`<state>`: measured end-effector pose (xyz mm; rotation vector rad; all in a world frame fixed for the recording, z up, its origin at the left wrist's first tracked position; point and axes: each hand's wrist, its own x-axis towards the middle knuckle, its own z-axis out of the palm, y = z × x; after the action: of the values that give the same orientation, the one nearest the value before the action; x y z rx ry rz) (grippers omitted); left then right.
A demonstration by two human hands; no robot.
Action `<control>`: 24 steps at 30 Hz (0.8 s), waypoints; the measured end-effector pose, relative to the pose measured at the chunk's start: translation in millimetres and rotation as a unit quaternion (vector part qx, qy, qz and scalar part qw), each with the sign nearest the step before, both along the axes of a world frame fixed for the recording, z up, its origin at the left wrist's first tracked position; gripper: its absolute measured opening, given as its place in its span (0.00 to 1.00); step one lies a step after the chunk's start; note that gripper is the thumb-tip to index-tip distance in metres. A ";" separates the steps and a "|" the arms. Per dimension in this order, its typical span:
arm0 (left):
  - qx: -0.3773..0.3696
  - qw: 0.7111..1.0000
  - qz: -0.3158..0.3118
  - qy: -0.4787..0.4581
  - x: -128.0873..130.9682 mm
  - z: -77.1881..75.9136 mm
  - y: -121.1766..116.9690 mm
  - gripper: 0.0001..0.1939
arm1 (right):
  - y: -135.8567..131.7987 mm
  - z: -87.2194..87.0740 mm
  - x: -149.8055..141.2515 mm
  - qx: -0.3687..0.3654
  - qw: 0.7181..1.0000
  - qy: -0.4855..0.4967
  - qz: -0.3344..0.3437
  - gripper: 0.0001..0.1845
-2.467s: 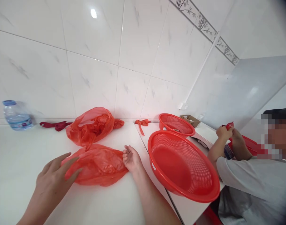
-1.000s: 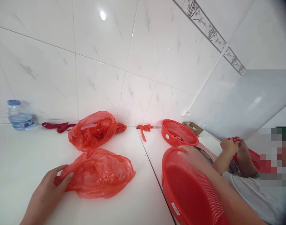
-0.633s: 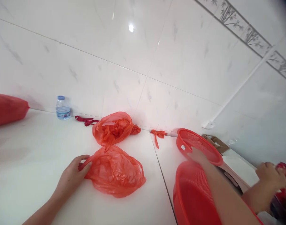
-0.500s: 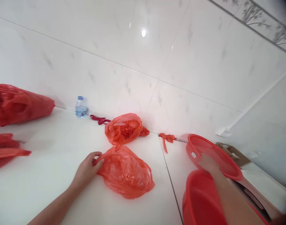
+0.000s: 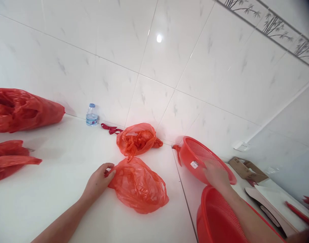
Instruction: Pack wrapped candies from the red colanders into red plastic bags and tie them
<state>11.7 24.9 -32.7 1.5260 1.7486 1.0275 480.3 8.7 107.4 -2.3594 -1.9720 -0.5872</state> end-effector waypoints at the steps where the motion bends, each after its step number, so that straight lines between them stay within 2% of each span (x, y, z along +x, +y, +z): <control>1: -0.002 1.000 0.000 0.001 -0.3 0.2 0.4 0.16 | -7.2 2.4 -14.3 -0.007 1.000 -0.004 0.023 0.16; 6: -0.022 1.000 -0.007 -0.018 -1.0 3.1 0.4 0.18 | -45.6 4.8 -75.6 -0.021 0.990 -0.014 0.138 0.11; 9: -0.014 1.000 -0.008 -0.021 -1.4 3.9 -0.2 0.18 | -62.9 -6.4 -93.3 -0.018 0.979 -0.010 0.205 0.12; 12: -0.011 0.999 -0.012 -0.036 -2.7 2.9 -0.3 0.18 | -73.0 -20.3 -100.1 -0.031 0.972 -0.013 0.235 0.14; 15: -0.007 0.997 -0.010 -0.073 -5.2 -0.3 0.9 0.18 | -82.8 -24.4 -101.5 -0.060 0.971 0.001 0.230 0.10; 16: -0.002 0.996 -0.010 -0.089 -6.2 -1.9 1.7 0.18 | -88.1 -22.7 -100.8 -0.066 0.972 0.014 0.224 0.12; 18: 0.007 0.993 -0.013 -0.118 -8.4 -5.1 3.3 0.18 | -104.1 -17.0 -97.1 -0.066 0.975 0.045 0.207 0.21; 21: 0.008 0.991 -0.018 -0.130 -10.6 -7.6 4.4 0.19 | -141.8 -12.9 -83.6 -0.042 0.985 0.078 0.150 0.23; 24: 0.005 0.993 -0.018 -0.118 -11.0 -5.1 3.3 0.19 | -189.0 -23.7 -63.0 -0.040 0.991 0.106 0.071 0.25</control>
<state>0.7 28.2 -37.9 1.3762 1.5487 1.1491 417.3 -180.3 83.7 -2.1917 -2.0798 -0.2444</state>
